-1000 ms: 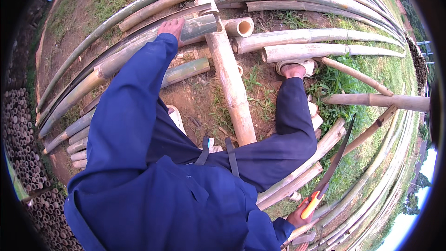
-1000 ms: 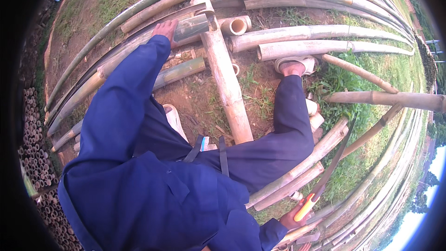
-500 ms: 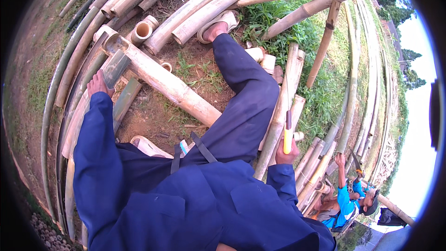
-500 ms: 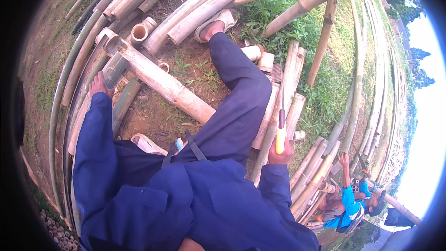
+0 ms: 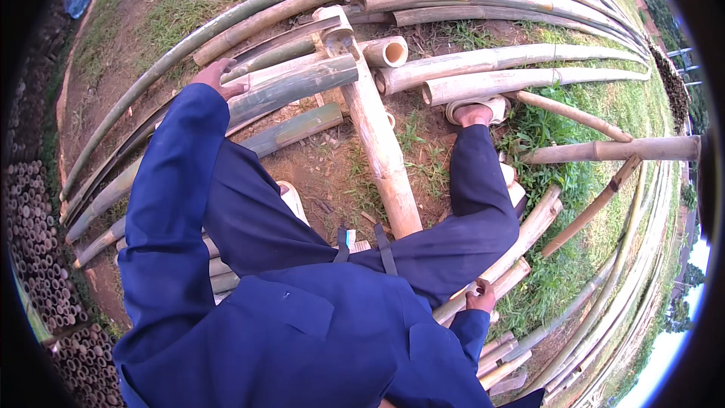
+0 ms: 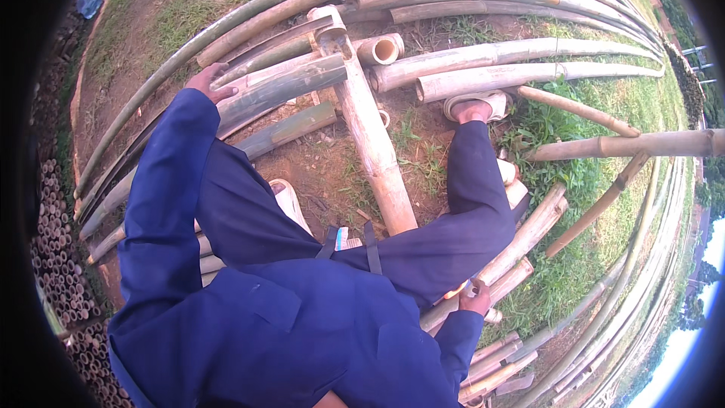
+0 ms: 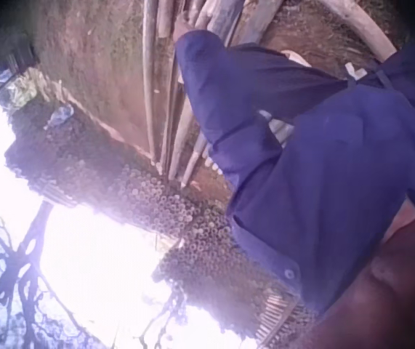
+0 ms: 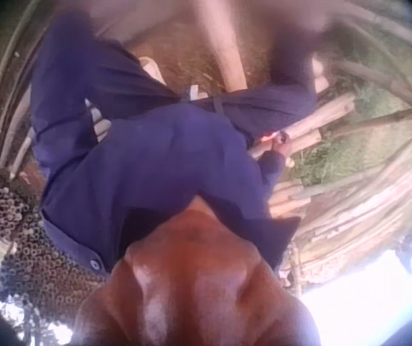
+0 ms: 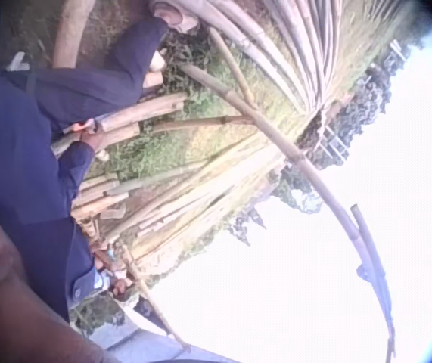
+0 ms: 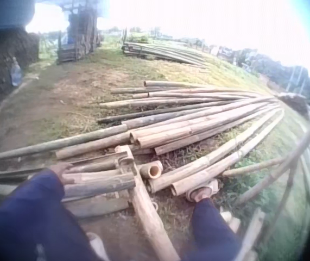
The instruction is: The person uses a hand saw to cut bamboo poles placed on a wooden support. They repeatedly position bamboo, saw through it, and move the cut pieces aside. The person wears sandals and works outdoors among stacked bamboo.
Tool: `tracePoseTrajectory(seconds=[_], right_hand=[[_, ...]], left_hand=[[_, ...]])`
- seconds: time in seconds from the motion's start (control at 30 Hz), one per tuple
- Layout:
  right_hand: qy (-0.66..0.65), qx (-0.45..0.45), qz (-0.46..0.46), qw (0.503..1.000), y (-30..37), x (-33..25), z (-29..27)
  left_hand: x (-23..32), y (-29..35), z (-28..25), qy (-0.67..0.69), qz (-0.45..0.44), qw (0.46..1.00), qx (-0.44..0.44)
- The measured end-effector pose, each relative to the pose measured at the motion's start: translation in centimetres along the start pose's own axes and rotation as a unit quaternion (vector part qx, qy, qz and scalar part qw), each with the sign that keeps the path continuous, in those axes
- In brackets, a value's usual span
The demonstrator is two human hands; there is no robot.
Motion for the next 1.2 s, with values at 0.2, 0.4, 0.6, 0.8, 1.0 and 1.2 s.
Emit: tracePoseTrajectory(seconds=[0.2, 0.4, 0.6, 0.8, 1.0, 1.2], right_hand=[[-0.162, 0.164, -0.215, 0.949, -6.8, -18.3, -13.0], [-0.256, -0.095, -0.432, 0.860, -16.0, -42.4, -0.6], [-0.186, -0.168, -0.249, 0.935, -23.7, -54.2, 11.9], [-0.183, -0.223, -0.223, 0.931, -27.1, -55.9, 15.4], [-0.215, -0.196, -0.245, 0.925, -28.4, -55.5, 14.6], [-0.204, -0.243, -0.271, 0.909, -27.1, -56.1, 15.0]], left_hand=[[-13.5, 10.7, 9.8, 0.562, 0.009, 0.821, -0.096], [-11.7, 16.5, 19.9, 0.776, -0.007, 0.626, 0.075], [-17.1, 20.6, 22.9, 0.703, -0.163, 0.685, 0.099], [-25.1, 18.4, 21.6, 0.722, -0.255, 0.558, 0.320], [-32.1, 14.7, 22.0, 0.766, -0.323, 0.357, 0.426], [-32.4, 14.0, 19.8, 0.784, -0.299, 0.342, 0.424]])
Point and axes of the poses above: each hand's wrist, its own y-axis away from the middle knuckle, its own z-axis out of the palm, x = y × z, the point moved 5 cm from there along -y, towards the middle knuckle, and after that the axes turned 15 degrees about -x, right-handed, at the moved point
